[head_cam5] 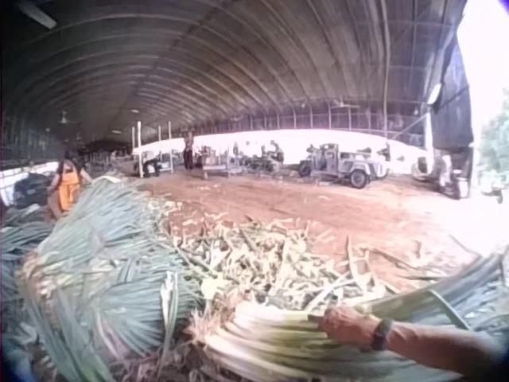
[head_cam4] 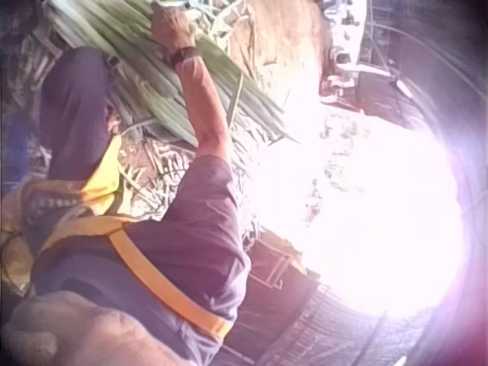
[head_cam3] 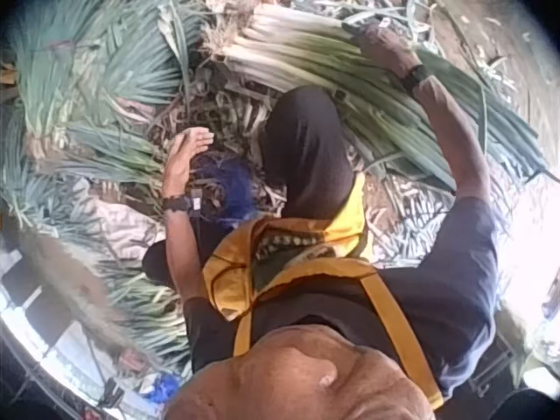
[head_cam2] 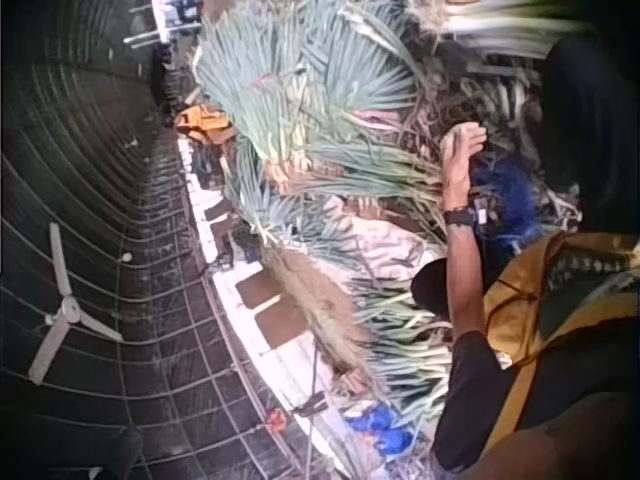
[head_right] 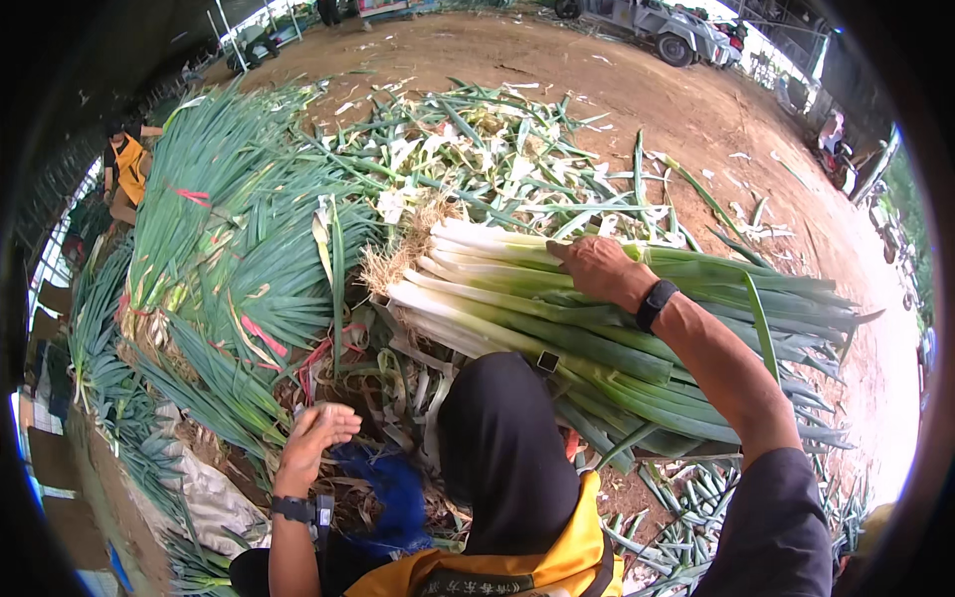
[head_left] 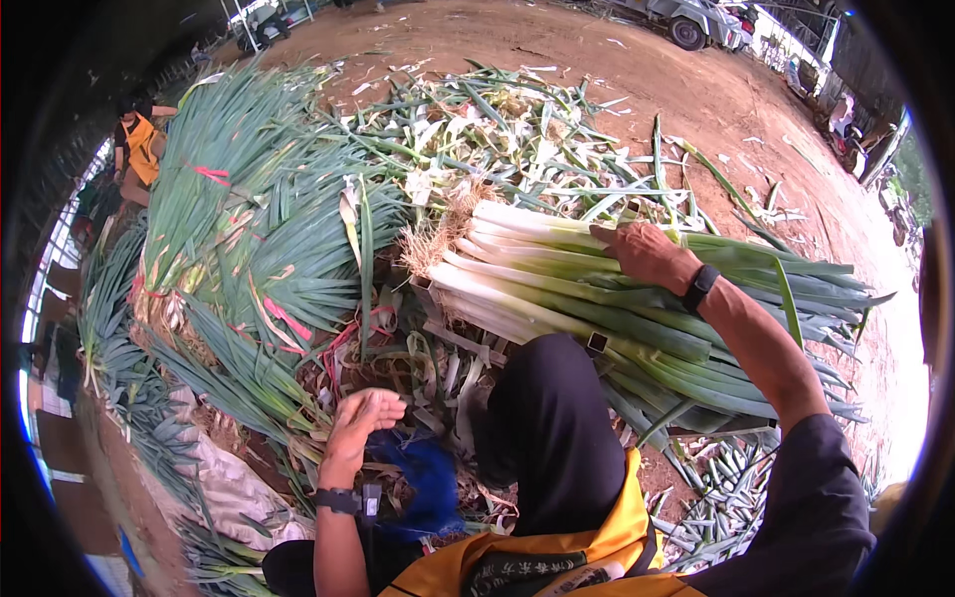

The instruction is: The person peels the outer layers from leeks by hand, wipes the stalks with a blue cloth, and places the cleaned leeks onto a metal rack.

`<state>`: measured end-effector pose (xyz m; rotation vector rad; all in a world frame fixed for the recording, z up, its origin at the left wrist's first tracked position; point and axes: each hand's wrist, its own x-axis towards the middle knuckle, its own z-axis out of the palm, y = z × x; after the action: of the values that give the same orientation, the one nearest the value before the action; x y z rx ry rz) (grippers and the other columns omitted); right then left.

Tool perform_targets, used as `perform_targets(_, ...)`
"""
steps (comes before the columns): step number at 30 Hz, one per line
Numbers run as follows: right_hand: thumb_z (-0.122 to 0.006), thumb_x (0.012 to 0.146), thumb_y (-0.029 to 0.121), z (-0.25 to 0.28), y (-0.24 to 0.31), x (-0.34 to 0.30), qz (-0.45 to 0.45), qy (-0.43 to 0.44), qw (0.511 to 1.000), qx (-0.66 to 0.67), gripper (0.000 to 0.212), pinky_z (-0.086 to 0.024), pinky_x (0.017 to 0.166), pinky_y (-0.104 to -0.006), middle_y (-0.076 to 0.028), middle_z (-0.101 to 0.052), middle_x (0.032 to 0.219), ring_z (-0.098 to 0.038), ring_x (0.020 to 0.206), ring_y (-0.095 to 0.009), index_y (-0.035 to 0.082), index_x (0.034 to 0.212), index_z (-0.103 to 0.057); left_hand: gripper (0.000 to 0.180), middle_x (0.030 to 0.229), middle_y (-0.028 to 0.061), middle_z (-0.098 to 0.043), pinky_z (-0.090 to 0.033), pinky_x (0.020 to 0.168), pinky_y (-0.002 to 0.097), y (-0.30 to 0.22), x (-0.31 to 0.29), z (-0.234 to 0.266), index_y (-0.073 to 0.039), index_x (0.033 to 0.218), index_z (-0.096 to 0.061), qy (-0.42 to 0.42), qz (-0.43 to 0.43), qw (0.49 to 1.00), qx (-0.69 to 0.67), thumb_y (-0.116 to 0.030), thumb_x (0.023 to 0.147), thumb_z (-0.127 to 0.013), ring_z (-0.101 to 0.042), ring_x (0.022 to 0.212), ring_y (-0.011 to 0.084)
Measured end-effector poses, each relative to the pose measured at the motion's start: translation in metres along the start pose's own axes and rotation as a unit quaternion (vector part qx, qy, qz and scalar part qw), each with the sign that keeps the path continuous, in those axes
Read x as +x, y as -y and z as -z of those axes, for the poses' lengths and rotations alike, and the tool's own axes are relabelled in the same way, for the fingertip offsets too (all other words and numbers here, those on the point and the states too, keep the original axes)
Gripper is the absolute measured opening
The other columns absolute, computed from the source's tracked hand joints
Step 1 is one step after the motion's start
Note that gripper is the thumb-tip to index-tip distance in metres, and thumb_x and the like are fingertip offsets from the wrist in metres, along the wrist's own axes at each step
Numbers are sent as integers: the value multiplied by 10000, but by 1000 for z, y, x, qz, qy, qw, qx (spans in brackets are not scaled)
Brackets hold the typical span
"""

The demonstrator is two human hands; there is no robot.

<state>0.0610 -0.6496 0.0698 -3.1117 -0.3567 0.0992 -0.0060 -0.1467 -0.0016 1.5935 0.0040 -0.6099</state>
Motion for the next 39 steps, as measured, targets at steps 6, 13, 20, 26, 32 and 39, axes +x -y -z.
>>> perform_targets(6, -532, 891, 106, 0, 5, 22, 12, 72, 997, 6, 368, -512, 761, -426, -177, -684, 963, -655, 913, -336, 31, 1250, -556, 324, 1028, 92, -684, -509, 807, 298, -44, 91, -61, -12, 1080, -652, 23, -156, 983, 97, -291, 1009, -503, -654, 947, 167)
perform_targets(13, -481, 882, 59, -23, -7, 33, 61, 63, 995, 54, 458, -516, 729, -409, -169, -692, 874, -671, 812, -321, 12, 1337, -497, 412, 1305, 214, -542, -399, 1054, 391, -70, 206, -144, -54, 1289, -561, -31, -359, 853, 378, -244, 925, -597, -496, 1249, 345)
perform_targets(20, -475, 887, 67, -40, 4, 31, 68, 38, 997, 8, 465, -487, 629, -452, -164, -614, 757, -628, 716, -336, -52, 1337, -465, 555, 1540, 185, -270, -251, 1150, 443, -66, 254, -158, -158, 1429, -426, -41, -272, 818, 506, -366, 934, -565, -286, 1405, 370)
perform_targets(26, -505, 853, 64, -45, -7, 25, 113, 2, 993, -27, 500, -465, 586, -445, -154, -573, 745, -603, 660, -335, 3, 1347, -464, 518, 1490, 211, -352, -240, 1146, 492, -59, 245, -164, -99, 1368, -462, -62, -286, 795, 531, -361, 934, -569, -296, 1397, 381)
perform_targets(32, -490, 841, 54, -46, 6, 35, 97, 4, 992, -84, 530, -470, 640, -442, -159, -581, 787, -613, 731, -327, 11, 1368, -452, 629, 1455, 215, -406, -348, 1111, 397, -50, 263, -161, 41, 1392, -399, -98, -300, 819, 480, -375, 945, -549, -360, 1368, 364)
perform_targets(39, -571, 806, 83, -9, 3, 13, 88, 23, 995, -48, 497, -503, 755, -419, -174, -619, 952, -623, 913, -320, 40, 1300, -541, 611, 1460, 168, -424, -361, 1102, 382, -45, 268, -158, 3, 1375, -468, -90, -265, 807, 519, -427, 945, -532, -366, 1379, 297)
